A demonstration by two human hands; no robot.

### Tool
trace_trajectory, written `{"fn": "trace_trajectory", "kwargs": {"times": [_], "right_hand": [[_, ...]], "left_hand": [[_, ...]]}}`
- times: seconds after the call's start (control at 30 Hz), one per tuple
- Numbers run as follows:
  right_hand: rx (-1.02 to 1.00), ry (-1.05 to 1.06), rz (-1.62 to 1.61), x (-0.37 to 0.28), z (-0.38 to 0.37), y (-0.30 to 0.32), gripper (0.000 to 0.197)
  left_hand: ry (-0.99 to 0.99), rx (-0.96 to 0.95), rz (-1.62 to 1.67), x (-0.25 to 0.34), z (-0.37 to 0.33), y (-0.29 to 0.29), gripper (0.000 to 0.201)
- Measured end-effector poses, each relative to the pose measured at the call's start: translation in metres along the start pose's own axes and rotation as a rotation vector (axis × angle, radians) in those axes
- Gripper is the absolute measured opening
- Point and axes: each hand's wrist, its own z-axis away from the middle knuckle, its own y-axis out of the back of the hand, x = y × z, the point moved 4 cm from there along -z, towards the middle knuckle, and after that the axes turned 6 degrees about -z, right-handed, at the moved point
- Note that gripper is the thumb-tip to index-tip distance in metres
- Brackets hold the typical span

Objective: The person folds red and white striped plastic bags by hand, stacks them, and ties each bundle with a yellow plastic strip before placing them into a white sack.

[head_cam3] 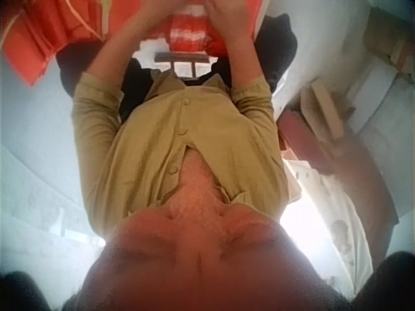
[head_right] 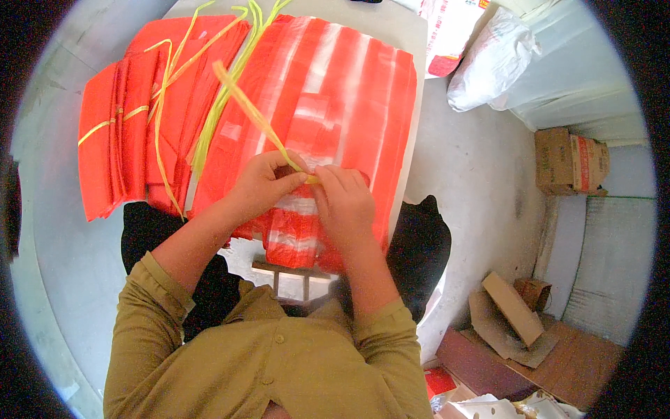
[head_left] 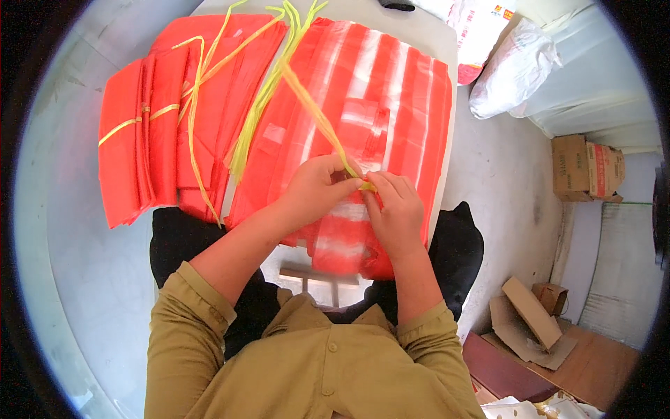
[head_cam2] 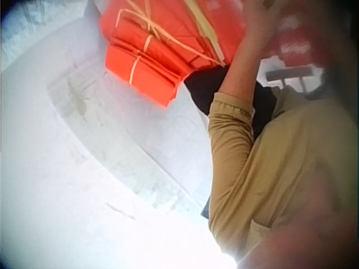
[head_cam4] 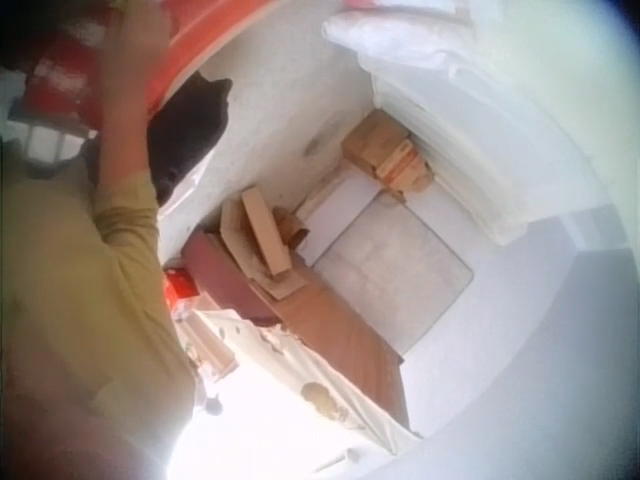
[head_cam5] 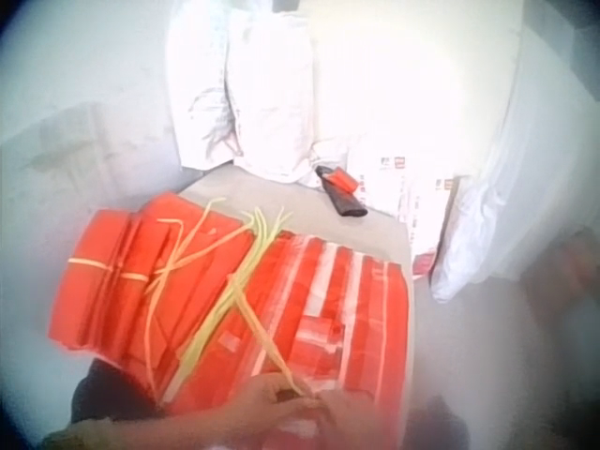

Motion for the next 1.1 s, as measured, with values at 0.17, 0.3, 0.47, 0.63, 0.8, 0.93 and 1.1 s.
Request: {"fn": "trace_trajectory", "kwargs": {"times": [0.17,0.3,0.47,0.63,0.8,0.93,1.1], "right_hand": [[0.042,-0.01,-0.088,-0.003,-0.003,-0.007,0.031],[0.073,-0.093,-0.239,0.0,-0.001,-0.011,0.026],[-0.022,-0.285,-0.394,0.009,0.003,-0.014,0.031],[-0.184,-0.609,-0.745,0.025,0.008,-0.017,0.036],[-0.182,-0.181,-0.178,0.011,-0.002,-0.003,0.032],[-0.19,-0.152,-0.057,0.004,-0.005,0.008,0.03],[-0.164,-0.318,-0.273,0.012,0.004,0.003,0.02]], "left_hand": [[-0.02,-0.01,0.023,-0.003,0.001,-0.002,0.011],[-0.014,-0.01,0.067,-0.005,0.001,0.0,0.018],[-0.02,0.004,0.041,-0.014,-0.004,0.0,0.017],[-0.038,0.054,0.018,-0.012,-0.004,0.0,0.015],[0.002,0.051,-0.041,-0.008,-0.002,0.0,0.016],[0.022,0.032,-0.077,-0.008,-0.002,0.001,0.016],[0.016,0.033,-0.077,-0.01,-0.003,0.0,0.016]]}}
